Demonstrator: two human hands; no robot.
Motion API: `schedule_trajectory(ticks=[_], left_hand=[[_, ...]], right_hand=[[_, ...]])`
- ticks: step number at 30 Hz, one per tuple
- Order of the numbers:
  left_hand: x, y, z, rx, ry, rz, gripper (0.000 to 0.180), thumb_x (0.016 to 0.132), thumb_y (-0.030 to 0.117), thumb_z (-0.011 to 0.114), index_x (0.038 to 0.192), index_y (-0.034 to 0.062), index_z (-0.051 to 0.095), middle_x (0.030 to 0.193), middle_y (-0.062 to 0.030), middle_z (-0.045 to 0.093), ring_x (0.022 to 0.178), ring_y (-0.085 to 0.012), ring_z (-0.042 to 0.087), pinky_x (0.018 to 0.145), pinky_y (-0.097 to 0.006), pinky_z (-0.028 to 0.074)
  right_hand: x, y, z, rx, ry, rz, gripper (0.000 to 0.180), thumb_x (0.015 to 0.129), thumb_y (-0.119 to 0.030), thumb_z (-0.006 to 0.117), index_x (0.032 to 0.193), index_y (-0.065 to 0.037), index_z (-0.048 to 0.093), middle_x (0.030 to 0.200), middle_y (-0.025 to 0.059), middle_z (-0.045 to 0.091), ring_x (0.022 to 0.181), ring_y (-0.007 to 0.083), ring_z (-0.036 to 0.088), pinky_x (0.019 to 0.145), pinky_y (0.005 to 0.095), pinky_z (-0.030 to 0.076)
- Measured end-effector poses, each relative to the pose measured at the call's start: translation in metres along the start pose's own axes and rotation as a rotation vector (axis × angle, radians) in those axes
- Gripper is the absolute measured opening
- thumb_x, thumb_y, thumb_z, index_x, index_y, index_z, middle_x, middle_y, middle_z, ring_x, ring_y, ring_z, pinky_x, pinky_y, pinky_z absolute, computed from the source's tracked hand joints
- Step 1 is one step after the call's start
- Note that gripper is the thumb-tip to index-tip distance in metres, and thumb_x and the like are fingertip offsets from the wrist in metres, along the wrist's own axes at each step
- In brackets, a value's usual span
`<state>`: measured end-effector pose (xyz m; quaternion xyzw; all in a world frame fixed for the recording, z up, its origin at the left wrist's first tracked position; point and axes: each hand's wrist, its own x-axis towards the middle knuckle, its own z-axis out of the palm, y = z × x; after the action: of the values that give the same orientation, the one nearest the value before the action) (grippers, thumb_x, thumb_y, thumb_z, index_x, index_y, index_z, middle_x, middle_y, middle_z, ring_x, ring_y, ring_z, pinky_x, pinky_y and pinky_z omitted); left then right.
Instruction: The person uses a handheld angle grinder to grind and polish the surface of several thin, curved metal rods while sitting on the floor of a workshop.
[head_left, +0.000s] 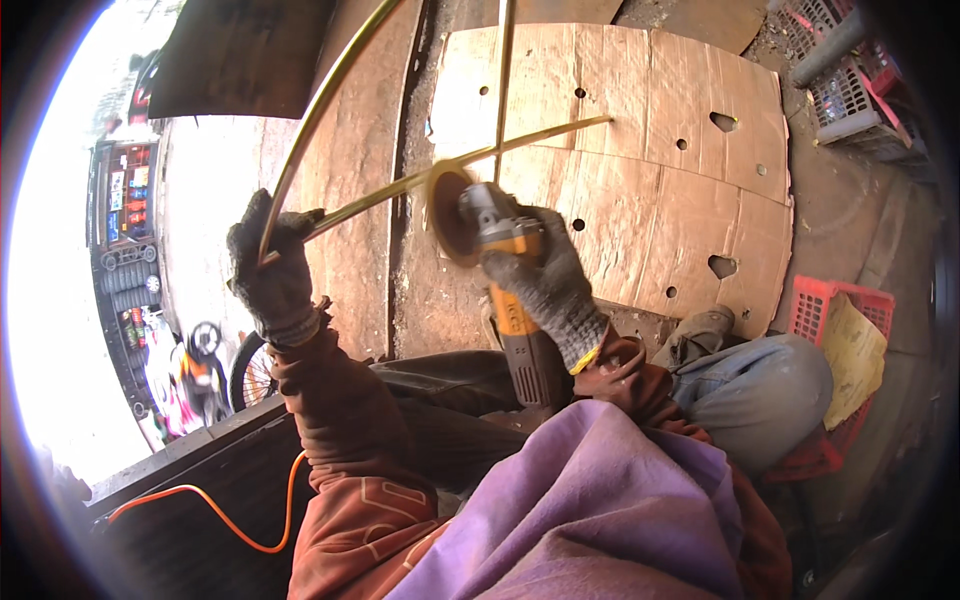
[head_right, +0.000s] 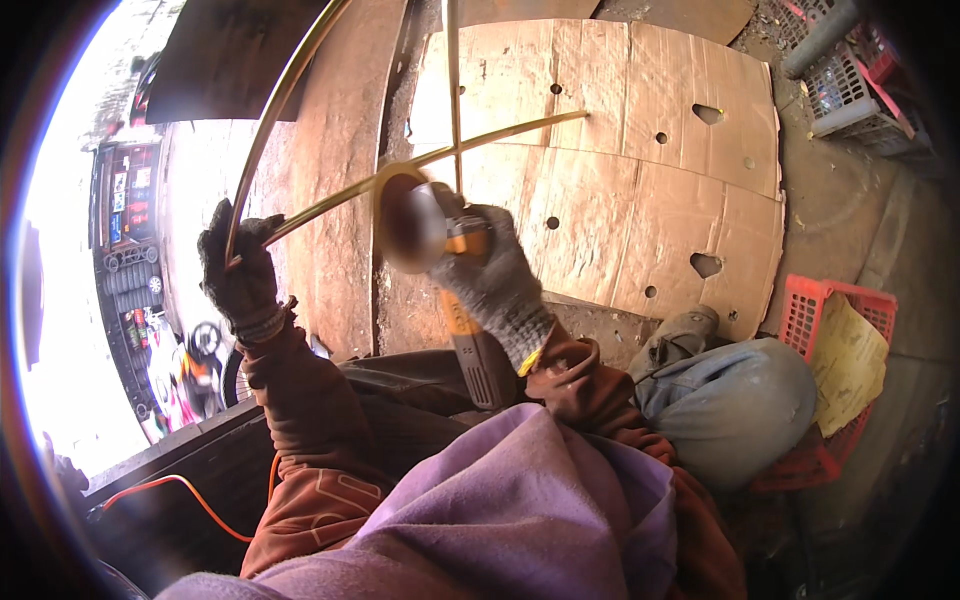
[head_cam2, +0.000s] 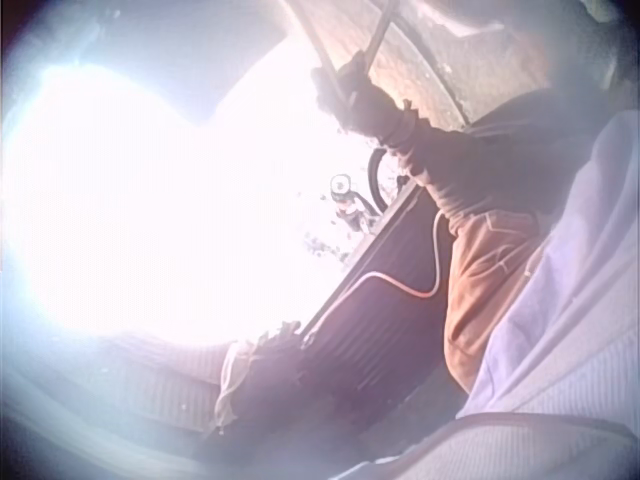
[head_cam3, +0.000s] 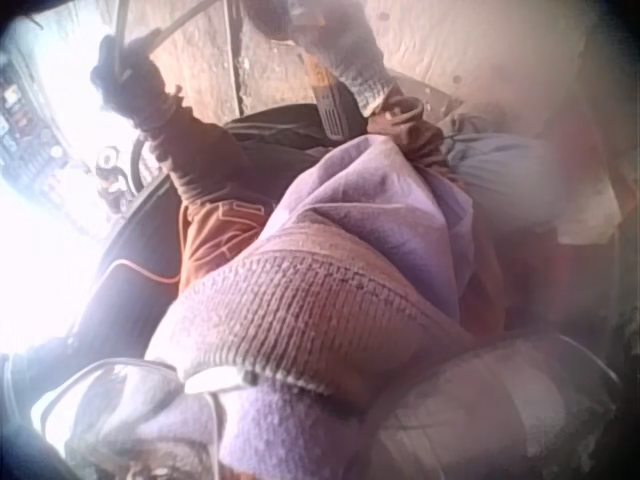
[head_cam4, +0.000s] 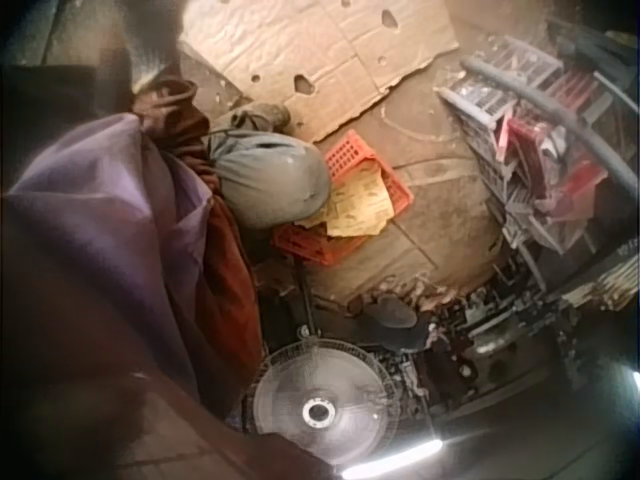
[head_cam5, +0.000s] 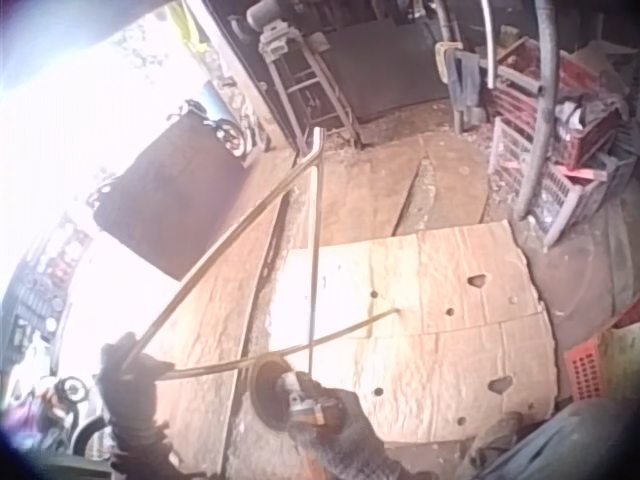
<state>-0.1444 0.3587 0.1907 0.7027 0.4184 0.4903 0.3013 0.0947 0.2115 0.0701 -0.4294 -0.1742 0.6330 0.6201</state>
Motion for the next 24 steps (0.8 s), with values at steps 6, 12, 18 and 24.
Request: schedule_trajectory(ticks=[6,12,18,24], left_hand=[[0.003,0.003,-0.006,-0.450,-0.053,-0.222,0.054,0.101,0.034,0.043,0.129,-0.0129,0.049,0.075,-0.0081,0.060,0.074,-0.0273,0.061,0.091,-0.061,0.047],[0.002,0.010,-0.003,-0.606,-0.167,-0.168,0.040,0.101,0.029,0.047,0.115,-0.0066,0.057,0.087,-0.0125,0.060,0.080,-0.0264,0.061,0.089,-0.055,0.048],[0.002,-0.002,-0.017,-0.693,-0.210,-0.215,0.030,0.100,0.028,0.050,0.099,0.0005,0.061,0.095,-0.0155,0.061,0.083,-0.0289,0.061,0.085,-0.053,0.050],[0.005,0.006,-0.008,-0.554,-0.179,-0.192,0.023,0.099,0.024,0.053,0.093,0.0032,0.061,0.091,-0.0128,0.060,0.084,-0.0261,0.059,0.079,-0.046,0.051]], right_hand=[[0.009,0.001,-0.015,-0.077,0.097,-0.042,0.064,0.078,-0.027,0.079,0.123,-0.001,0.042,0.097,0.0110,0.061,0.080,0.0169,0.064,0.069,0.0309,0.057],[-0.014,-0.006,0.024,-0.012,-0.074,-0.150,0.070,0.077,-0.017,0.079,0.131,-0.002,0.038,0.112,0.0117,0.058,0.094,0.0184,0.063,0.078,0.0319,0.057],[-0.017,-0.014,0.023,0.025,-0.060,-0.093,0.066,0.078,-0.016,0.078,0.130,-0.002,0.041,0.110,0.0115,0.060,0.092,0.0177,0.063,0.079,0.0313,0.056],[-0.006,-0.016,-0.004,-0.127,0.082,-0.020,0.063,0.079,-0.022,0.080,0.124,-0.001,0.041,0.098,0.0105,0.063,0.081,0.0165,0.065,0.072,0.0308,0.058]])
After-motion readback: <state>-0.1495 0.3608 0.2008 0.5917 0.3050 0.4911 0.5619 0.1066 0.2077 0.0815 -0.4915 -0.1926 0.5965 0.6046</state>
